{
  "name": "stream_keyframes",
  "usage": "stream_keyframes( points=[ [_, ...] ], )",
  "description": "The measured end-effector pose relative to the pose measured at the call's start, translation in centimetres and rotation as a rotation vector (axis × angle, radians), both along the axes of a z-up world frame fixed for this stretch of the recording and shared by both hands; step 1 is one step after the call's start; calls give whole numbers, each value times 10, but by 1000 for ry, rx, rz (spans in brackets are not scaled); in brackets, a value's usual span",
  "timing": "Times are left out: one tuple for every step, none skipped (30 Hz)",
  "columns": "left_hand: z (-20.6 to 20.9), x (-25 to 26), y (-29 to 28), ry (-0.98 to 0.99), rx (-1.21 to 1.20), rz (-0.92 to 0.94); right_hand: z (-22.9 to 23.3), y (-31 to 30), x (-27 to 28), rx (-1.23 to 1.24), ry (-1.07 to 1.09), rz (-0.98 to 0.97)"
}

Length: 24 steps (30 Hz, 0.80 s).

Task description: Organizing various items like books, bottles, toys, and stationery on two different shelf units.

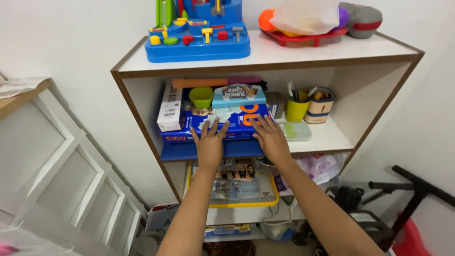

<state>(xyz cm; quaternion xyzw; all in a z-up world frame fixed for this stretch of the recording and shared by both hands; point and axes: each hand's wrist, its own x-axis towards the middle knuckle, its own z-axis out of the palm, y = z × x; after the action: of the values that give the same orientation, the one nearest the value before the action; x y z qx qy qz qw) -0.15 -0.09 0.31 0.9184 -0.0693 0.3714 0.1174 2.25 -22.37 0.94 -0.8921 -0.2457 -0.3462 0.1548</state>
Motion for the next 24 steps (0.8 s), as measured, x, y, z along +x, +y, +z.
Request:
stream_keyframes(
  points=[
    [1, -3, 0, 6, 2, -7, 1, 0, -10, 2, 6, -7],
    [2, -6, 0, 3, -14, -23, 3, -1, -20, 32, -7, -20],
    [3, -10, -1, 0, -30, -39, 5, -1, -30, 62, -20, -32],
    [1, -14, 0, 2, -33, -43, -5, -6, -34, 59, -19, -36],
    [-1, -19, 0, -32, -44, -71, -16, -10, -39, 49, -23, -77],
    [-4, -26, 0, -66, -57, -95, -29, -15, -45, 38, -27, -113],
    [-10, -33, -1, -63, -60, -94, -36, -22, -54, 35, -25, -113],
    [-16, -41, 0, -82, -40, -99, -44, -29, -64, 47, -29, -57],
    [-22, -48, 0, -101, -20, -103, -52, -35, -73, 60, -33, 0],
    [-29, -56, 0, -95, -21, -100, -63, -44, -77, 59, -27, 3],
    [-35, -64, -1, -76, -7, -97, -75, -53, -81, 33, -18, 14],
    [-42, -72, -2, -60, 7, -94, -85, -63, -84, 7, -12, 24],
    [-52, -77, -1, -56, 5, -90, -94, -71, -89, 5, -8, 28],
    [-63, -81, -1, -38, 8, -83, -102, -81, -94, -66, 27, -1],
    [-73, -86, -2, -19, 12, -75, -110, -92, -99, -136, 61, -31],
    [-82, -94, -5, -13, 8, -72, -116, -99, -103, -140, 67, -27],
    [-91, -102, -8, 22, 22, -57, -122, -107, -107, -154, 152, -74],
    [-99, -107, -11, 54, 37, -42, -128, -115, -108, -166, 233, -121],
    [-101, -112, -17, 56, 34, -39, -128, -122, -110, -169, 235, -118],
    [-104, -118, -22, 96, 44, -38, -129, -129, -114, -183, 245, -130],
    [-107, -125, -27, 135, 53, -38, -131, -136, -117, -197, 254, -142],
    [-111, -130, -33, 138, 53, -41, -131, -143, -121, -198, 257, -144],
    [-115, -135, -38, 154, 52, -44, -132, -150, -124, -170, 268, -171],
    [-120, -139, -44, 170, 53, -48, -132, -157, -127, -142, 280, -198]
  ],
)
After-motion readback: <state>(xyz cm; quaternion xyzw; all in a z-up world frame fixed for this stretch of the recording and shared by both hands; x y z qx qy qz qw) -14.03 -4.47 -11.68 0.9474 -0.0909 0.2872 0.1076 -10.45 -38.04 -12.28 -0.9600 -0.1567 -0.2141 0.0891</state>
